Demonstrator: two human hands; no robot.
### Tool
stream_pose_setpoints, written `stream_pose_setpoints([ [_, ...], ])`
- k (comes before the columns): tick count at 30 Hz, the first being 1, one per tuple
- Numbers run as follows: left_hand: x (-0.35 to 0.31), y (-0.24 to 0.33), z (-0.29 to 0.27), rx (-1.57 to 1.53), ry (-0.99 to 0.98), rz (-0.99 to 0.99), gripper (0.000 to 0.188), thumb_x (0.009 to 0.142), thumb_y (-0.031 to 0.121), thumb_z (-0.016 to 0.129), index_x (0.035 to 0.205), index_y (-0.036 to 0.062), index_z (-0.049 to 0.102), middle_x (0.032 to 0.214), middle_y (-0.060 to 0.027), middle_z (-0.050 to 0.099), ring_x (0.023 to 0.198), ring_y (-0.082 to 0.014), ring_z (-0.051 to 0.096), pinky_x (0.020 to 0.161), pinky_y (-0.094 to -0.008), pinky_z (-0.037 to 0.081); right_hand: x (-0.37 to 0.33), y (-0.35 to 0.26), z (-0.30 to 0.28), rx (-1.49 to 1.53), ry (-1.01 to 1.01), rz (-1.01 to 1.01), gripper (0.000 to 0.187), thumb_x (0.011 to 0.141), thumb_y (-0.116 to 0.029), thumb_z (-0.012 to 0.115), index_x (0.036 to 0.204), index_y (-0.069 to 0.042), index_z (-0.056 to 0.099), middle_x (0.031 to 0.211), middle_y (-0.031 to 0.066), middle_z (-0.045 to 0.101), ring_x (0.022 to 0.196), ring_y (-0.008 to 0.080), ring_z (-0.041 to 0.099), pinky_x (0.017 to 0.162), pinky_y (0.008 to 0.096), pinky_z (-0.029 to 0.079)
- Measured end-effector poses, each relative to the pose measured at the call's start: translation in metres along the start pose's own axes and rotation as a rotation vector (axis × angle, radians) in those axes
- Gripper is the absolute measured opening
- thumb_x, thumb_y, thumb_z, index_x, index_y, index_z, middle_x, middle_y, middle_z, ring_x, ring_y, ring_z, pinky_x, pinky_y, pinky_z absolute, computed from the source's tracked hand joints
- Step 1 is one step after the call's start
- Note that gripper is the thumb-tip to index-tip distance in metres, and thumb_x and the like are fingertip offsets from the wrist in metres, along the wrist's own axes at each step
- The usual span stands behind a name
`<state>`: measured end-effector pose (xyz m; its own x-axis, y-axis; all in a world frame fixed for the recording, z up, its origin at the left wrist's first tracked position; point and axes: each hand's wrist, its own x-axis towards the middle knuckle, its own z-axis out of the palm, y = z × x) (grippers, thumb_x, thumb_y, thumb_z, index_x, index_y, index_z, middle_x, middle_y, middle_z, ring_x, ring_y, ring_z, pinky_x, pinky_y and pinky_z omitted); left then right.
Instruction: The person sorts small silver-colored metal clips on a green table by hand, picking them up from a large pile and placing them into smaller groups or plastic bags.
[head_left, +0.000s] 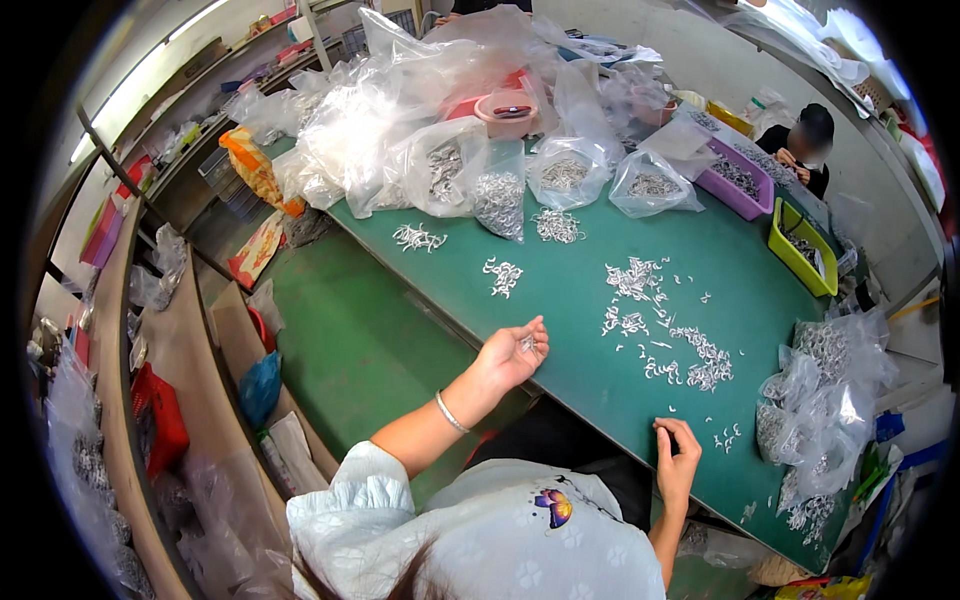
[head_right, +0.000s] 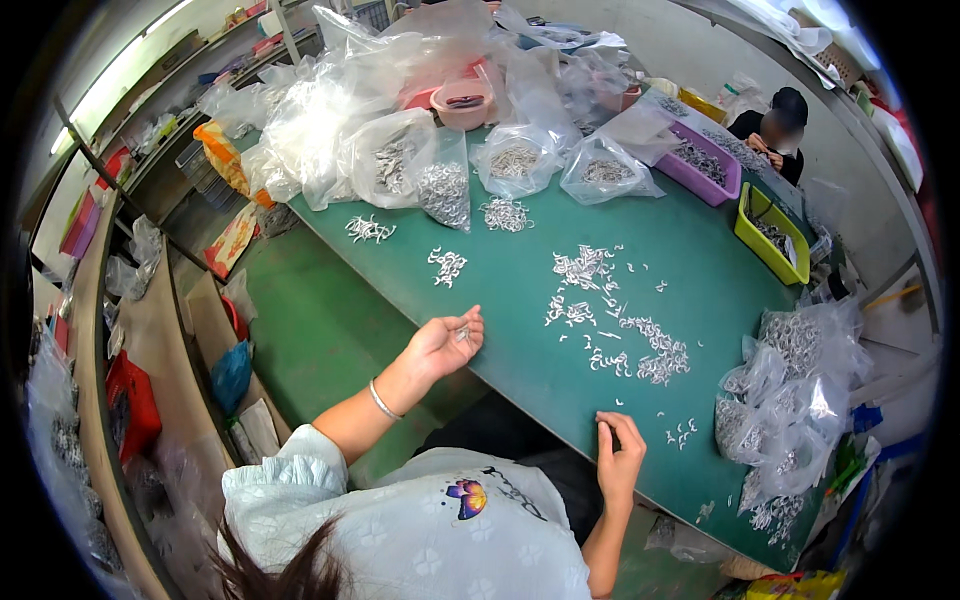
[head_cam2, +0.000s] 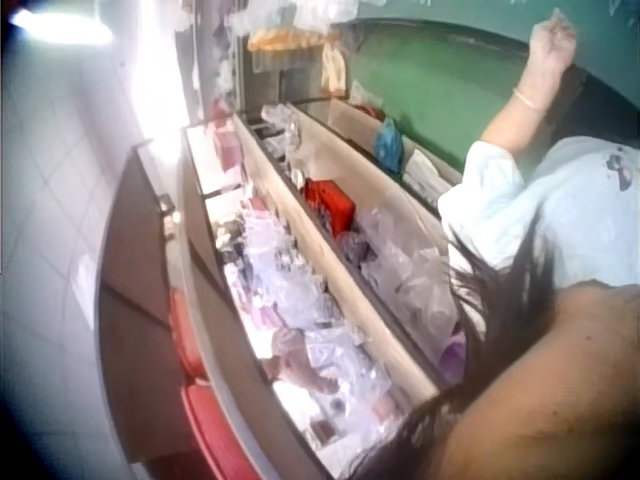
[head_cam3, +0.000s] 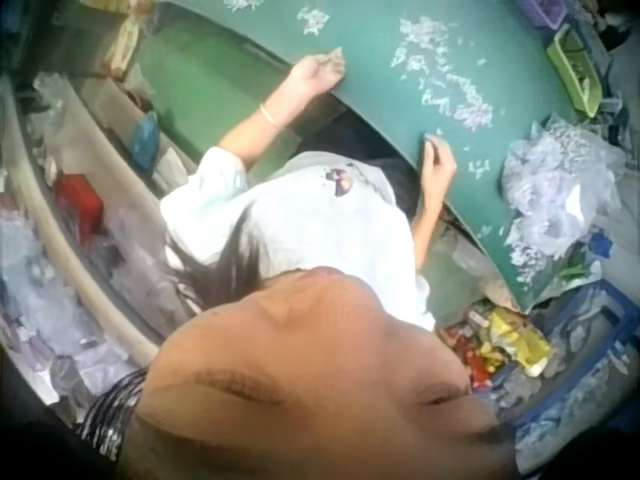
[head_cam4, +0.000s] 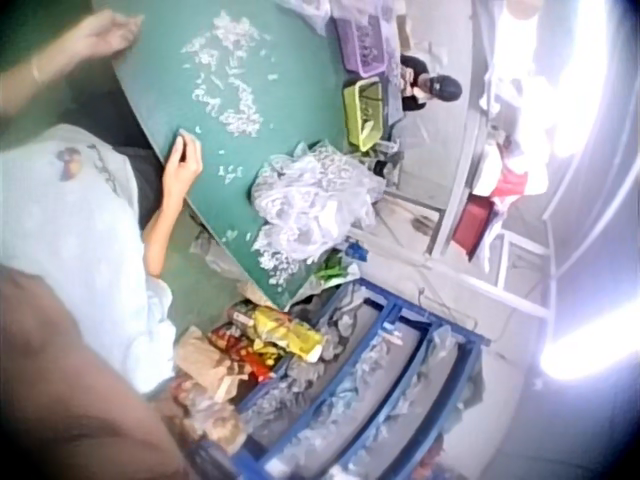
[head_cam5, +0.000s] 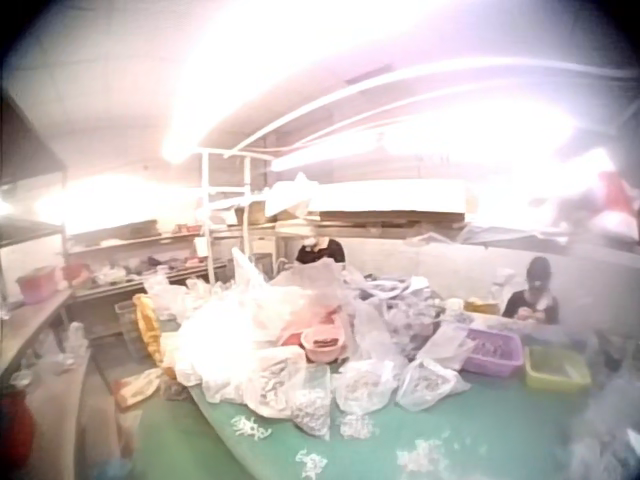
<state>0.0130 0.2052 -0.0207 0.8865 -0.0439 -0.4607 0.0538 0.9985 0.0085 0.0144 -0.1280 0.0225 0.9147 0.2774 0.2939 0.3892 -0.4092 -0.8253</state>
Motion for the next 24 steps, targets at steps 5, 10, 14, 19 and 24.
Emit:
stream_pose_setpoints([
  [5,0.084,0.031,0.073,-0.025,0.055,0.079,0.024,0.095,0.005,0.036,0.115,-0.0072,0.042,0.101,-0.0181,0.054,0.088,-0.0259,0.057,0.087,-0.0422,0.051,-0.001,0.010,-0.002,-0.039,0.063,0.053,0.010,0.089,0.002,0.057,0.093,0.005,0.066,0.088,0.0125,0.067,0.082,0.0204,0.064,0.076,0.0302,0.050],
  [10,0.197,0.110,0.171,0.312,0.002,0.483,0.057,0.104,0.025,0.026,0.151,-0.0040,0.014,0.152,-0.0276,0.027,0.141,-0.0423,0.028,0.119,-0.0570,0.010,0.011,0.008,0.000,-0.040,0.035,0.014,0.010,0.088,0.003,0.059,0.093,0.004,0.067,0.089,0.0142,0.067,0.082,0.0242,0.065,0.077,0.0321,0.050],
  [14,0.194,0.069,0.161,0.344,0.044,0.740,0.051,0.099,0.013,0.038,0.147,-0.0040,0.029,0.155,-0.0246,0.025,0.144,-0.0367,0.027,0.118,-0.0516,0.018,0.011,0.010,-0.016,-0.104,0.109,-0.007,0.010,0.088,0.004,0.058,0.092,0.005,0.066,0.088,0.0138,0.066,0.080,0.0223,0.064,0.075,0.0310,0.050],
  [19,0.133,0.009,0.121,1.533,-0.354,0.768,0.044,0.095,0.004,0.042,0.138,0.0008,0.045,0.141,-0.0197,0.050,0.133,-0.0346,0.046,0.111,-0.0472,0.035,0.032,0.013,-0.031,-0.247,0.041,-0.030,0.023,0.085,-0.001,0.063,0.107,0.003,0.065,0.111,0.0171,0.065,0.107,0.0342,0.059,0.097,0.0411,0.042],
  [24,0.146,-0.032,0.091,2.301,-0.428,0.864,0.040,0.099,0.013,0.046,0.138,0.0053,0.046,0.150,-0.0193,0.038,0.141,-0.0383,0.032,0.116,-0.0518,0.025,0.121,0.021,0.005,-0.444,-0.258,-0.101,0.061,0.089,-0.024,0.065,0.142,-0.003,0.042,0.150,0.0195,0.037,0.142,0.0367,0.030,0.112,0.0517,0.026],
])
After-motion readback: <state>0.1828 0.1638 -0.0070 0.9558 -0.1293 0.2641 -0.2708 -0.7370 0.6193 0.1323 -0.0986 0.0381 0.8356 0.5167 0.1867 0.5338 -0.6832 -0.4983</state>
